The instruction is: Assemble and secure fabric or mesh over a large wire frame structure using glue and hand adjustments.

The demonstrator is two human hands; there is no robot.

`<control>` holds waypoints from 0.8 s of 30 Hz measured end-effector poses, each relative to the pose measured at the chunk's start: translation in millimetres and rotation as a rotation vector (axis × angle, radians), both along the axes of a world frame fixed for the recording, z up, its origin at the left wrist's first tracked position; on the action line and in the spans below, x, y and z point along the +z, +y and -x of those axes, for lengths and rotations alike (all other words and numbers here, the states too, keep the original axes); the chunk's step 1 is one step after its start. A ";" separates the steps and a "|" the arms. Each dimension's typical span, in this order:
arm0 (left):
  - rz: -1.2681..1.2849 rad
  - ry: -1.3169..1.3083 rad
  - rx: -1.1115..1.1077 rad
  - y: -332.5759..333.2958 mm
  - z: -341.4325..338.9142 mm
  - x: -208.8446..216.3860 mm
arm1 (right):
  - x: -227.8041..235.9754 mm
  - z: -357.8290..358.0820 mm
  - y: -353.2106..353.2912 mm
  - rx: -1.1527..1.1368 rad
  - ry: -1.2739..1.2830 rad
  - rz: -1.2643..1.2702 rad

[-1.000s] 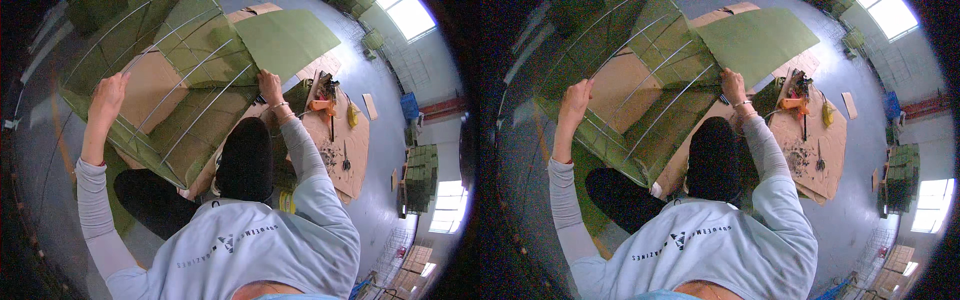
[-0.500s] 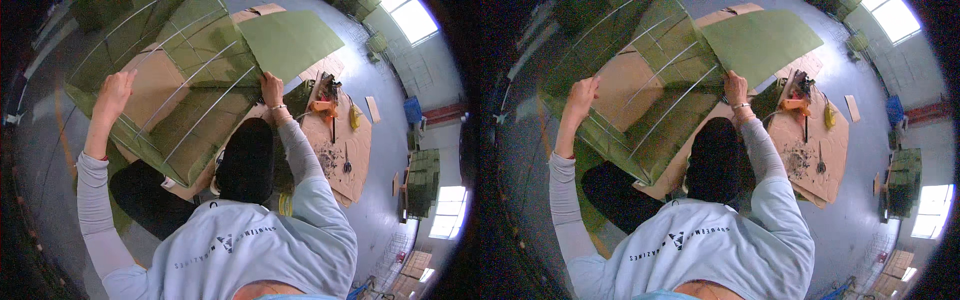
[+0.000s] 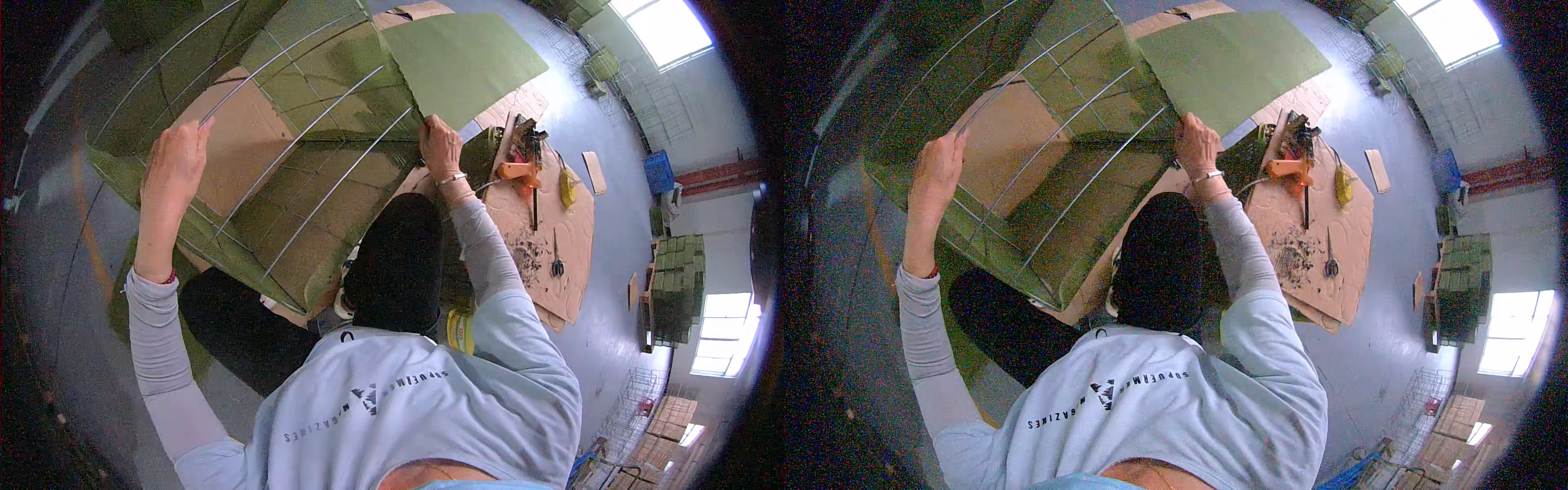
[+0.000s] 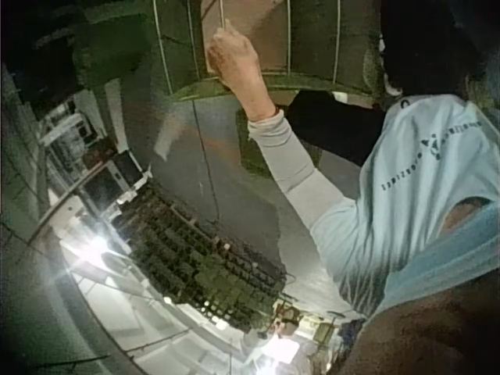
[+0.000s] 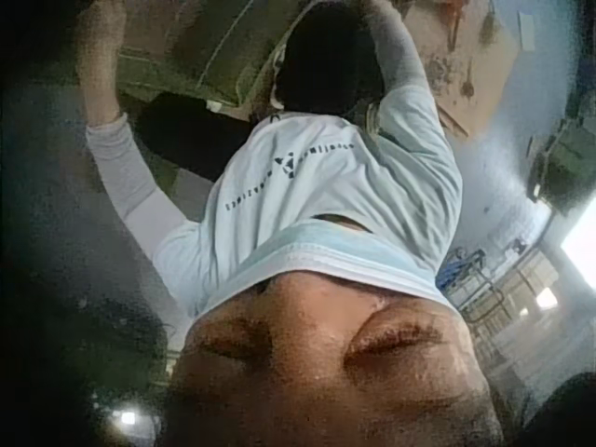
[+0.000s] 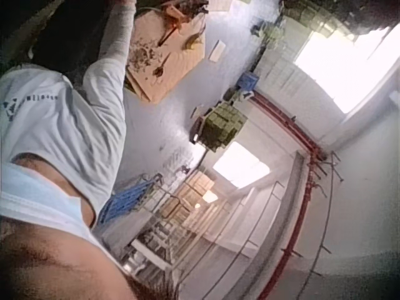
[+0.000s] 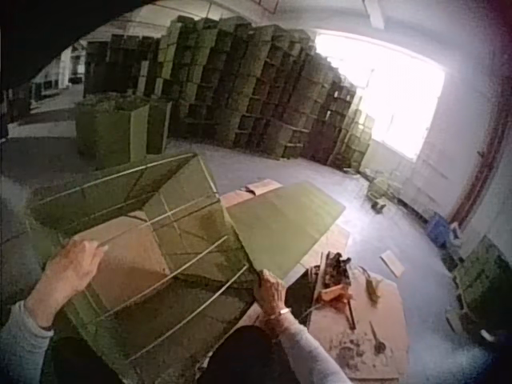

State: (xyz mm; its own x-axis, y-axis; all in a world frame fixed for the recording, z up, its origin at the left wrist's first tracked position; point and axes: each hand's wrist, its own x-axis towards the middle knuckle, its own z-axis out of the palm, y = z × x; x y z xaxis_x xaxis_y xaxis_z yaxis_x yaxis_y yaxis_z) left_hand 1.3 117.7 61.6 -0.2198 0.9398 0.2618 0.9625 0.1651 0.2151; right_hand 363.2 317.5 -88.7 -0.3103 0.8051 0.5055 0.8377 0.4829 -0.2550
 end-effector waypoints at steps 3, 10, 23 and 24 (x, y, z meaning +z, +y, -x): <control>-0.003 0.035 0.032 -3.9 -4.5 4.1 | 11.6 1.6 -8.1 0.008 0.030 0.078; -0.003 0.029 0.052 -1.0 -14.5 5.8 | -10.1 4.5 10.9 -0.043 0.044 0.014; 0.062 -0.148 -0.026 2.8 -0.1 9.9 | -16.4 -8.1 -9.0 -0.080 0.241 0.106; 0.043 -0.103 -0.005 3.6 -4.5 11.9 | -19.1 -5.4 -4.9 -0.066 0.252 0.052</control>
